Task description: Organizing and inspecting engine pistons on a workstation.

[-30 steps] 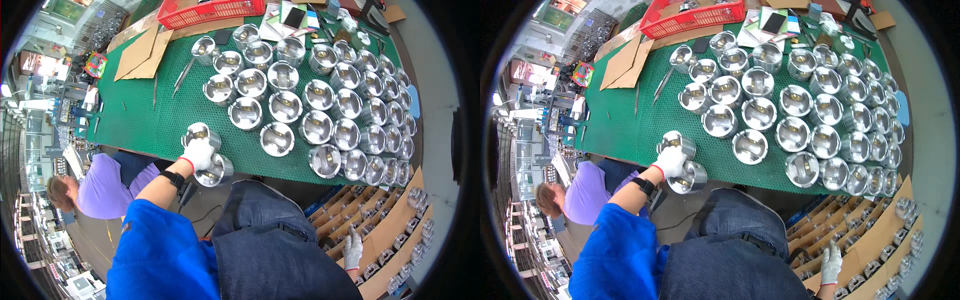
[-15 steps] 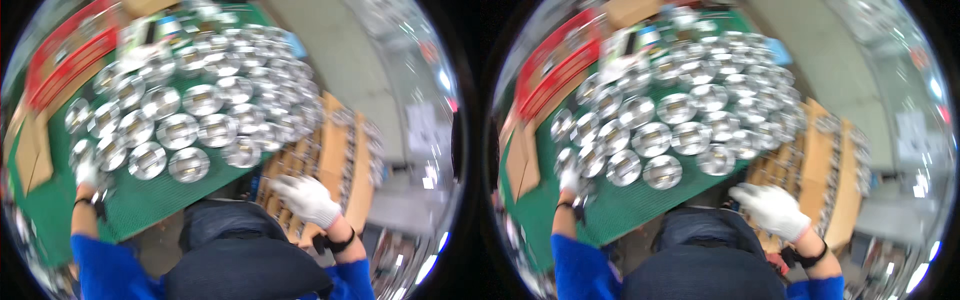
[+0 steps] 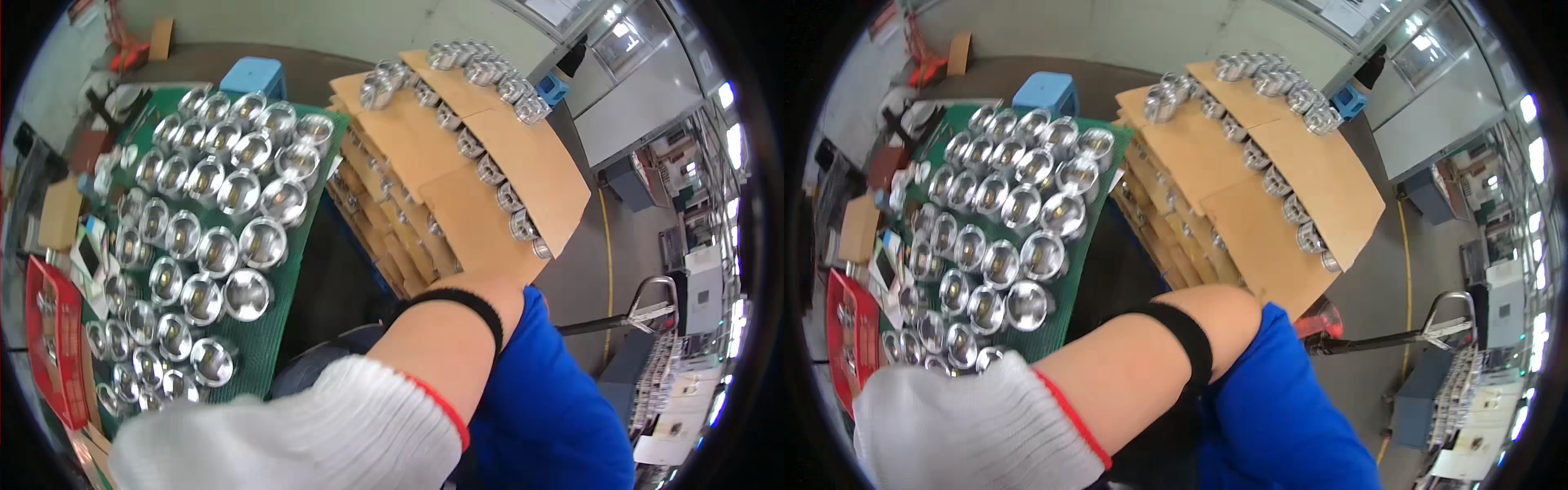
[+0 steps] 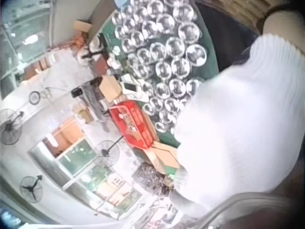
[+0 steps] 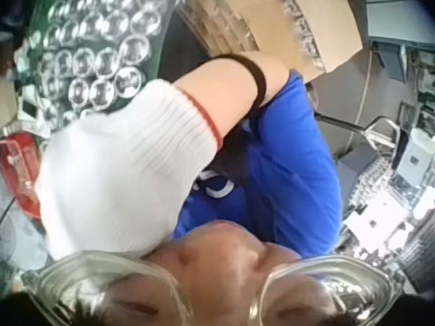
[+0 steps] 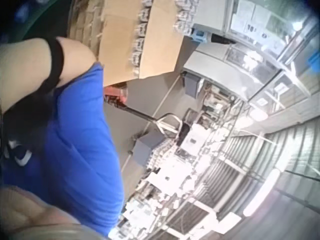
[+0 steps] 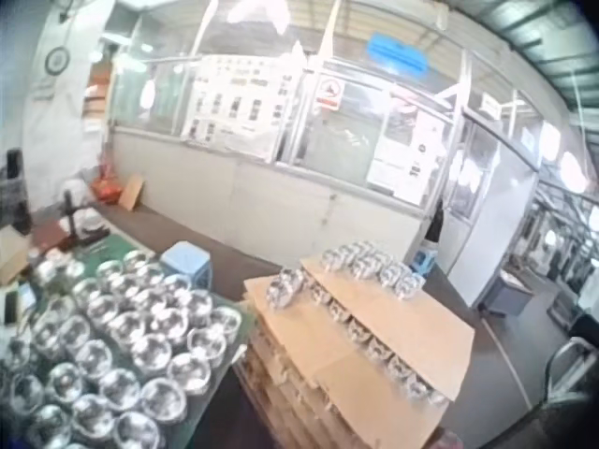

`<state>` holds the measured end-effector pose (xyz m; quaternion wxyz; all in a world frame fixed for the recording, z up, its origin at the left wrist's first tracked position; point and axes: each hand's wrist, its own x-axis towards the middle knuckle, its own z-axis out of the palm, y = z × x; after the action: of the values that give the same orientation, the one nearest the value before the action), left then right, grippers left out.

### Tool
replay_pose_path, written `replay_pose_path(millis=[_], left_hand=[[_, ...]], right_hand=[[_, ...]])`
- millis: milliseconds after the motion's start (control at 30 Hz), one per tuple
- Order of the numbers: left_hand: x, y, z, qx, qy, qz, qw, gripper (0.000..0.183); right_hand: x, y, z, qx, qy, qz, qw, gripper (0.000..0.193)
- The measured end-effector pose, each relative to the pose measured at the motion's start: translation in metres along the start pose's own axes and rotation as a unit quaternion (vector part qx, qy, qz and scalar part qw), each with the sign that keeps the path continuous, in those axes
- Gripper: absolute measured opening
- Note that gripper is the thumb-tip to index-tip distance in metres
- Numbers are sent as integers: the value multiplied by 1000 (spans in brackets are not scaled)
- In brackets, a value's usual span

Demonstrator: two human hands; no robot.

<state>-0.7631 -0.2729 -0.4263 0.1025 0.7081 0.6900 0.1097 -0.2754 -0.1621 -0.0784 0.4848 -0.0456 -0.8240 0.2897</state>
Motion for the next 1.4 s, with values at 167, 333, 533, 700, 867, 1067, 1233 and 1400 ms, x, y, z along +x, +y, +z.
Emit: replay_pose_path(millis=[167,333,533,700,867,1067,1233,1400], left_hand=[[60,142,27,-96,-77,132,984,53],[86,293,38,-181,-140,221,948,49],[146,407,44,-95,-115,284,947,35],[189,513,14,-16,-203,337,919,33],[275,588,36,32,-261,427,865,38],[385,682,81,76,-241,526,812,41],[494,745,135,116,-248,549,790,49],[598,802,214,193,-195,517,811,56]], right_hand=[[-64,-3,-6,-109,334,-99,931,23],[-125,-70,-130,-173,154,-97,968,23],[-215,-74,-162,-74,220,92,968,17],[-326,14,-278,-382,1,379,843,27],[-503,20,-345,-550,56,557,620,38],[-590,44,-422,-495,132,731,451,52],[-649,94,-458,-433,177,810,352,58],[-634,156,-475,-559,61,798,216,62]])
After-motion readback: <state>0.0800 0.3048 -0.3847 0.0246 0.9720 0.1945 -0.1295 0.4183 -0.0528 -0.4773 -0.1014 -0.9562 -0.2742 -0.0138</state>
